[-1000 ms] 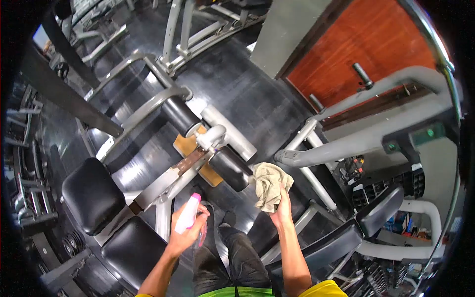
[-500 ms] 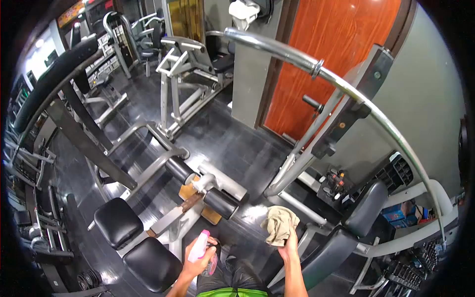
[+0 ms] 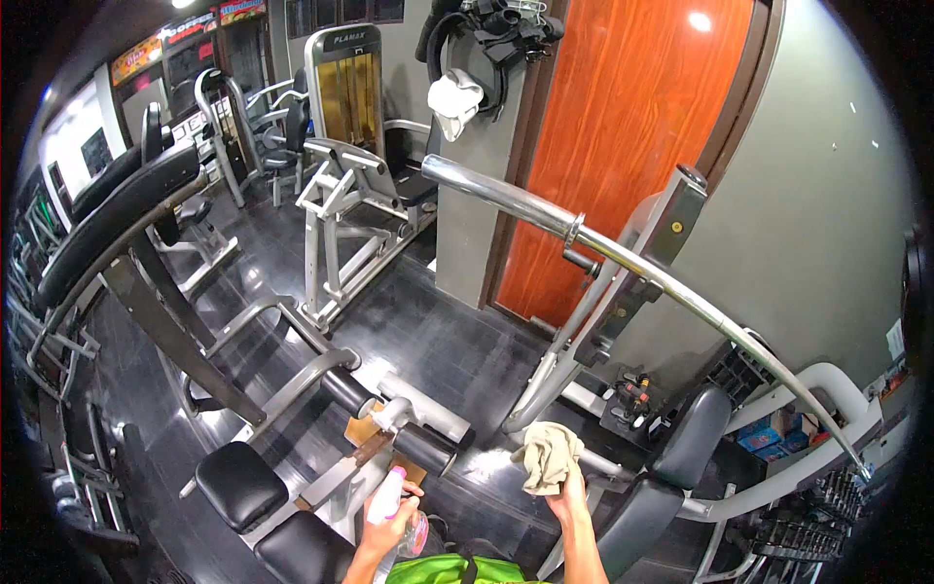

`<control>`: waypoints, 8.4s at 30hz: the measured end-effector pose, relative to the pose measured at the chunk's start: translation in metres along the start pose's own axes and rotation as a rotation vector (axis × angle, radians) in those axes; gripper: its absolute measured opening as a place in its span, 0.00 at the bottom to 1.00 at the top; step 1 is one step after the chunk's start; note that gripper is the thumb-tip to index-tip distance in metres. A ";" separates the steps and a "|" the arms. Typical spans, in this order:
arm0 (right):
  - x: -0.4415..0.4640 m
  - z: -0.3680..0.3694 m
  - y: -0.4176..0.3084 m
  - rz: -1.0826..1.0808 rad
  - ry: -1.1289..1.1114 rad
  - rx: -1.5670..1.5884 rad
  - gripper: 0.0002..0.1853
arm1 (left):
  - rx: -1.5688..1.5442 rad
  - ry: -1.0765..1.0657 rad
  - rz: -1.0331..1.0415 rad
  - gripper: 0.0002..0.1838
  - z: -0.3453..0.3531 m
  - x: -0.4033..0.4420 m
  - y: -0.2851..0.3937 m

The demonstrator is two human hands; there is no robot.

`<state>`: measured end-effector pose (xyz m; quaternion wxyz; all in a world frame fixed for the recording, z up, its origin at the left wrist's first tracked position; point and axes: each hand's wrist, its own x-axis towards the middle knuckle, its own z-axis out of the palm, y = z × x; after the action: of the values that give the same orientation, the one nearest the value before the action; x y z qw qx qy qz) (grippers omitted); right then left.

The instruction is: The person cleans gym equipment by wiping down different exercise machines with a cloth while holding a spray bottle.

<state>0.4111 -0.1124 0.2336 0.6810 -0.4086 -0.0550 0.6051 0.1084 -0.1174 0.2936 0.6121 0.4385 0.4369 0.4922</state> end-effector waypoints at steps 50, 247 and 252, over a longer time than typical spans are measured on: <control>0.161 0.103 -0.091 0.066 -0.237 -0.153 0.27 | 0.223 0.285 0.378 0.14 0.027 0.196 0.023; 0.328 0.254 -0.238 -1.013 2.910 -1.087 0.32 | -0.206 -2.543 -0.069 0.07 0.418 0.740 0.113; 0.310 0.255 -0.237 -1.208 2.882 -1.199 0.28 | -0.281 -2.516 -0.129 0.04 0.412 0.732 0.111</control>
<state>0.5316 0.2974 0.4189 -0.0486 0.6992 -0.2266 0.6763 0.5799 0.5746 0.4220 0.6671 0.5112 -0.4799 -0.2517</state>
